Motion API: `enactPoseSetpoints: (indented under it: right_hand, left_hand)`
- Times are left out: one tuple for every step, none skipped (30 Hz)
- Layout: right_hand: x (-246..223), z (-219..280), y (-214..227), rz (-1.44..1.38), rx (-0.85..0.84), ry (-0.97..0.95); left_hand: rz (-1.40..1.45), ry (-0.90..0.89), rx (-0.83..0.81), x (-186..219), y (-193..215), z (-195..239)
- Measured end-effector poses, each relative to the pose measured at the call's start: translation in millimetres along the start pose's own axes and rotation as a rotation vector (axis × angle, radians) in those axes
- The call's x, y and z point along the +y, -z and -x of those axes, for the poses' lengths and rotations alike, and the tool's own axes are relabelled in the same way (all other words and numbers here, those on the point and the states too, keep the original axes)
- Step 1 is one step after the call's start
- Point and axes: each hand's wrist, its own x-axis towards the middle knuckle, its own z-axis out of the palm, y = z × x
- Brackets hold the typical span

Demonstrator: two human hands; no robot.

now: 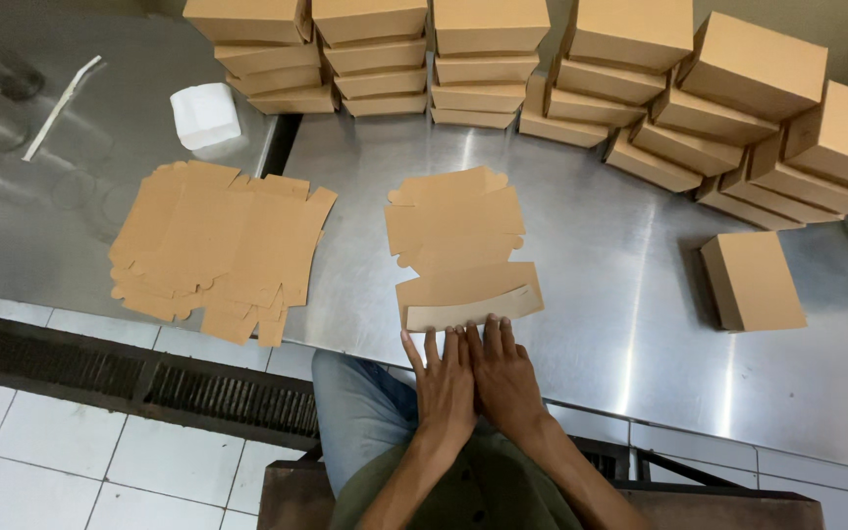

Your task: The person folds a cardboard sheet into a box by bending the sides and tucking the tabs into slots, then places the finished box with others on a metal counter and begins folding a second cardboard sheet.

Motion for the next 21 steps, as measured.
enactPoseSetpoints:
  right_hand:
    - [-0.9,1.9,-5.4,0.002,-0.001,0.000]
    - [-1.7,4.0,-11.0,0.019,-0.006,0.001]
    - [-2.7,6.1,-16.9,0.036,-0.010,0.003]
    - [-2.3,5.7,-15.3,0.038,-0.014,0.003]
    - [-1.9,5.0,-14.0,0.010,-0.013,-0.002]
    - [-2.5,5.0,-12.5,-0.020,-0.014,-0.007]
    - [-2.6,5.2,-12.4,-0.021,-0.019,-0.006]
    - [-2.6,4.7,-12.4,-0.014,0.008,-0.015]
    - [-2.5,4.7,-12.4,-0.006,0.036,-0.024]
    - [-3.7,1.7,-6.1,-0.006,0.031,-0.029]
    - [-4.5,-0.8,0.7,-0.043,-0.098,-0.029]
    - [-4.4,-2.1,8.8,-0.080,-0.230,-0.029]
    - [-1.4,2.0,11.3,-0.081,-0.236,-0.033]
    - [2.3,1.5,12.0,-0.138,-0.255,-0.038]
    - [6.1,1.5,13.8,-0.194,-0.274,-0.043]
    - [13.3,-0.3,19.9,-0.187,-0.264,-0.048]
    - [21.3,-1.9,26.2,-0.237,-0.276,-0.040]
    - [26.3,0.5,32.5,-0.292,-0.294,-0.035]
    - [32.0,3.6,30.7,-0.290,-0.290,-0.043]
    - [38.1,5.5,28.5,-0.336,-0.282,-0.070]
    - [44.4,7.5,26.3,-0.382,-0.273,-0.096]
  left_hand:
    - [0.002,-0.001,0.001,0.1,-1.7,0.3]
    - [-0.028,0.001,-0.003,0.5,-3.9,0.7]
    - [-0.058,0.003,-0.007,0.6,-6.2,1.1]
    - [-0.055,0.002,-0.008,0.1,-7.3,1.0]
    - [-0.051,-0.009,0.020,-0.7,-8.6,0.7]
    - [-0.049,-0.018,0.045,-1.7,-9.8,1.7]
    - [-0.046,-0.018,0.040,-2.3,-9.1,1.3]
    - [-0.078,-0.028,0.026,-3.3,-8.3,0.5]
    - [-0.110,-0.039,0.012,-3.9,-7.6,-0.2]
    - [-0.108,-0.044,0.008,-6.8,9.5,-2.0]
    - [-0.035,-0.070,0.000,-9.0,27.0,-3.8]
    - [0.039,-0.096,-0.009,-9.8,45.6,-5.2]
    - [0.042,-0.100,-0.015,-7.2,42.9,-3.0]
    - [0.020,-0.106,-0.024,-6.7,39.3,-4.1]
    - [-0.002,-0.112,-0.033,-5.7,36.6,-4.7]
    - [-0.004,-0.118,-0.022,-4.1,39.3,-6.9]
    - [-0.046,-0.128,-0.078,-1.8,42.2,-9.4]
    - [-0.090,-0.140,-0.142,0.5,44.4,-7.9]
    - [-0.092,-0.149,-0.138,4.8,38.4,-8.1]
    - [-0.115,-0.148,-0.191,8.6,32.3,-9.4]
    - [-0.139,-0.146,-0.243,12.7,26.1,-11.0]
